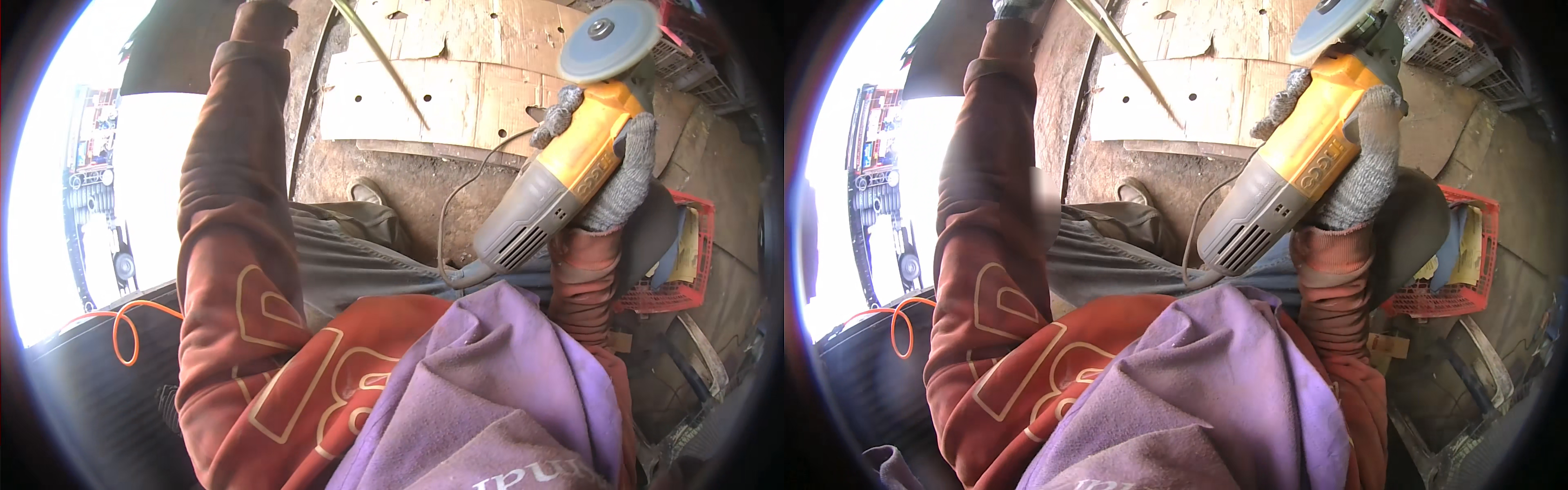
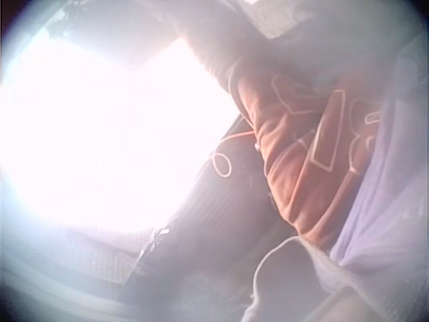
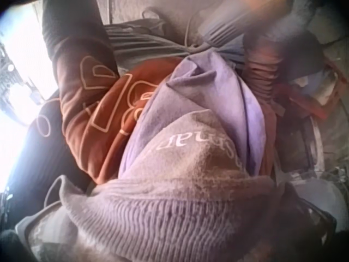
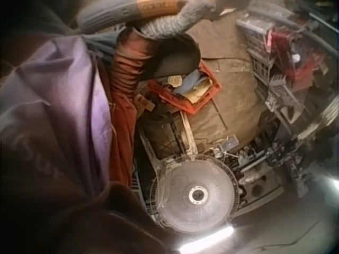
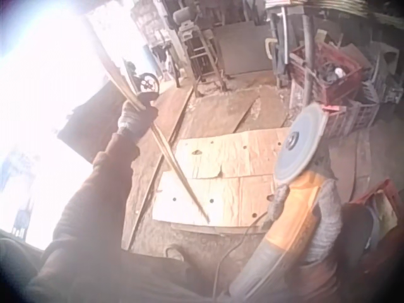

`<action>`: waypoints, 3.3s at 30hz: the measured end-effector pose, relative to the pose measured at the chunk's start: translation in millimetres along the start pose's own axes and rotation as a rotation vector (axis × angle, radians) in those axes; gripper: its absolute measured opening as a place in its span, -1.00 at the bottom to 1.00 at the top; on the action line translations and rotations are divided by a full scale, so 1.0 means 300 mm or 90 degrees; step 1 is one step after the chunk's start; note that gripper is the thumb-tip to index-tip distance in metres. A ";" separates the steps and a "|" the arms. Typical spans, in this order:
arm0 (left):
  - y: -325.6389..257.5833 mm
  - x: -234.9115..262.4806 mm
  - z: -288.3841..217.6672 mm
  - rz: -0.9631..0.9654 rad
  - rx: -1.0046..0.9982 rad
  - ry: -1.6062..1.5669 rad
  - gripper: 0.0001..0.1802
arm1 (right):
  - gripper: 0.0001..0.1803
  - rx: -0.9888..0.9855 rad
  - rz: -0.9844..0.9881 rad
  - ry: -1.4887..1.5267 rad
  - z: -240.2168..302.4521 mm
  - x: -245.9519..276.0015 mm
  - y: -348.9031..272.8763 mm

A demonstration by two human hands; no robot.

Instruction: The person uses an angle grinder to smooth or cut a set of thin metal rods while sitting on the floor. They rotate the rods and apply the grinding wheel to different points on the metal frame.

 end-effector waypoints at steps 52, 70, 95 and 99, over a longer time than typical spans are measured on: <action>-0.382 0.552 0.134 0.147 0.124 0.143 -0.78 | -0.41 -0.194 0.167 0.001 -0.618 -0.485 -0.006; -0.553 0.434 -0.079 0.200 0.044 0.283 -0.78 | -0.40 -0.195 0.084 0.055 -0.742 -0.458 -0.028; -0.641 0.388 -0.141 0.185 0.238 0.221 -0.81 | -0.43 -0.283 -0.030 0.180 -0.784 -0.355 -0.031; -0.667 0.415 -0.100 0.130 0.217 0.093 -0.68 | -0.41 -0.191 0.088 0.175 -0.717 -0.472 -0.043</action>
Point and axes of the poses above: each hand's wrist, its own y-axis towards the middle knuckle, its own x-axis out of the back of the hand, z = x × y, the point moved 6 cm from there along y, towards the middle knuckle, and after that the axes turned 13 degrees about z, right-handed, at the moved point
